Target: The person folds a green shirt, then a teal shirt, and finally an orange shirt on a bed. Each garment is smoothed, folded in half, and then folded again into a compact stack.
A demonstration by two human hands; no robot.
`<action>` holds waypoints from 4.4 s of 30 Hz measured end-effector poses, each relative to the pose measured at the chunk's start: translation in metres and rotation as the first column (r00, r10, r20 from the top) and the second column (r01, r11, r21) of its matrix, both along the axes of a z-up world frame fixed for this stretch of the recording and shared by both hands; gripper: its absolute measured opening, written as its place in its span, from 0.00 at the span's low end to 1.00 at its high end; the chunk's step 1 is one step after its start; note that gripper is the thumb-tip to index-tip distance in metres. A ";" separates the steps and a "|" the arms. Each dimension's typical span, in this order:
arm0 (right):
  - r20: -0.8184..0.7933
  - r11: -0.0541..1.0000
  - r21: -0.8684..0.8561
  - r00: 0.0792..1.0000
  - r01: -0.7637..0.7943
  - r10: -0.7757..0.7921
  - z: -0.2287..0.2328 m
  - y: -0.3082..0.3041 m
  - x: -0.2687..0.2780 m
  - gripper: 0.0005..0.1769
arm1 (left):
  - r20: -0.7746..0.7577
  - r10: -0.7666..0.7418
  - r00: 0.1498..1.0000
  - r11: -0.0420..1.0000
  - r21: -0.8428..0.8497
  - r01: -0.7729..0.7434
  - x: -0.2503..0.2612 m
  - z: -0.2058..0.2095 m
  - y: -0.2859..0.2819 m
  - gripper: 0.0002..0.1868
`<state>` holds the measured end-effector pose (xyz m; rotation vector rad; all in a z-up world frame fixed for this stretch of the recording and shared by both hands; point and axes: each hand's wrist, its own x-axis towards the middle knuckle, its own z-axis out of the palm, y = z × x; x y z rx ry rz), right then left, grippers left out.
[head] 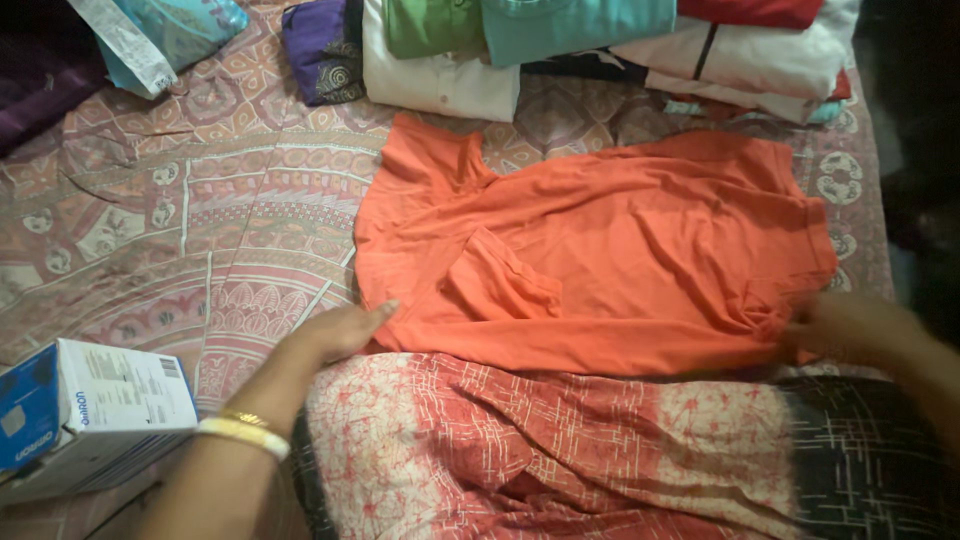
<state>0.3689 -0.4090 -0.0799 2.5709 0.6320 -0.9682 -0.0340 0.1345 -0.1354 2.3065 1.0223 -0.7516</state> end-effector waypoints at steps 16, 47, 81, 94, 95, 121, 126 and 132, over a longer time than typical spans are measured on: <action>-0.026 0.945 0.005 0.945 -0.326 0.326 -0.004 0.045 -0.053 0.21 | 0.209 -0.201 0.957 0.955 0.261 0.143 0.038 0.038 -0.064 0.19; -0.110 0.685 0.628 0.914 0.369 -0.391 -0.078 0.027 0.078 0.40 | 0.358 0.192 0.914 0.938 0.208 -0.278 0.030 -0.003 0.006 0.38; -0.145 0.701 0.587 0.904 0.406 -0.402 -0.092 0.002 0.093 0.29 | 0.424 0.705 0.568 0.637 -0.731 -0.246 -0.024 -0.023 0.039 0.08; -0.206 0.751 0.516 0.911 0.412 -0.358 -0.107 -0.009 0.094 0.17 | 0.374 0.217 0.902 0.947 -0.303 -0.102 -0.052 -0.021 0.041 0.17; -0.194 0.754 0.502 0.905 0.423 -0.379 -0.106 -0.007 0.089 0.16 | 0.405 0.241 0.882 0.921 -0.381 -0.076 -0.054 -0.027 0.044 0.16; -0.240 0.873 0.458 0.969 0.167 -0.059 -0.054 0.011 0.077 0.27 | 0.484 -0.583 0.652 0.774 0.575 0.265 0.091 -0.006 -0.067 0.35; -0.286 0.819 0.523 0.954 0.238 -0.095 -0.017 0.030 0.045 0.28 | 0.327 -0.560 0.761 0.741 0.608 0.284 0.107 0.001 -0.097 0.40; -0.175 0.862 0.498 0.984 0.100 -0.013 0.003 0.027 0.039 0.25 | 0.152 -0.565 0.811 0.707 0.595 0.382 0.102 0.017 -0.087 0.13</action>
